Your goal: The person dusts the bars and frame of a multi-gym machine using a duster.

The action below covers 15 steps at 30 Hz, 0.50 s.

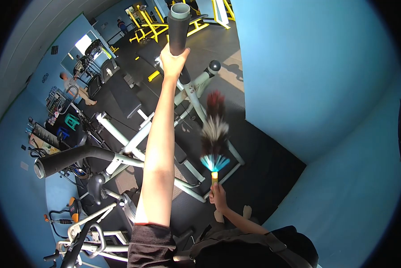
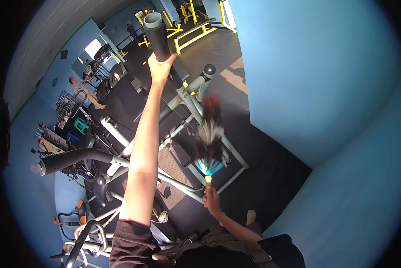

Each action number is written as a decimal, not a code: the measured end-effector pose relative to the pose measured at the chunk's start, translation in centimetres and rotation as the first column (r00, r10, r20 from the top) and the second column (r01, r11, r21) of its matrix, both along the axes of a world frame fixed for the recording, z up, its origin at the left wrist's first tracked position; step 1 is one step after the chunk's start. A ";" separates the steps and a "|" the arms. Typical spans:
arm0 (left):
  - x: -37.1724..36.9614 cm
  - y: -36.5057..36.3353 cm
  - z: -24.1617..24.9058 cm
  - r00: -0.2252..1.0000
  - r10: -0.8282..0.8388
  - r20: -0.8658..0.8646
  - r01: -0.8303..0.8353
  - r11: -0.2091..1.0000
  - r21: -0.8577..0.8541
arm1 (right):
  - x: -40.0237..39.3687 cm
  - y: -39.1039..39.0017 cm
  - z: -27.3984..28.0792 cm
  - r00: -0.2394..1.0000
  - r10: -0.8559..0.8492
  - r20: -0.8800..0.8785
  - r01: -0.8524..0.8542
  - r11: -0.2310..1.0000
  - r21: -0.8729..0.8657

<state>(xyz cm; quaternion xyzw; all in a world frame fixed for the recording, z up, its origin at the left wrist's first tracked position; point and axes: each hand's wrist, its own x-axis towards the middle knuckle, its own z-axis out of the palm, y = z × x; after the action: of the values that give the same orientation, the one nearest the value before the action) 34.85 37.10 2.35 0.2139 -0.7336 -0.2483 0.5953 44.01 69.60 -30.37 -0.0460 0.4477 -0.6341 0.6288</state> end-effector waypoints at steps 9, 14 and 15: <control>0.7 -2.3 0.9 0.984 -0.166 0.065 0.169 0.984 -0.050 | 3.0 -4.1 0.1 0.990 0.025 -0.137 -0.052 0.980 -0.193; 1.2 -2.8 1.9 0.986 -0.156 0.060 0.154 0.988 0.026 | 2.2 -2.3 -4.4 0.998 -0.042 -0.051 0.045 0.997 0.065; 1.1 -3.0 2.0 0.987 -0.148 0.058 0.145 0.988 0.043 | 2.0 -2.2 -4.1 0.995 -0.081 -0.059 0.085 0.993 0.080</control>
<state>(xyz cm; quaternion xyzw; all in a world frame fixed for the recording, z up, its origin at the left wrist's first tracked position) 36.00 34.06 4.36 0.1784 -0.7604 -0.2988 0.5484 46.02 67.35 -34.44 -0.0193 0.4924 -0.6392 0.5904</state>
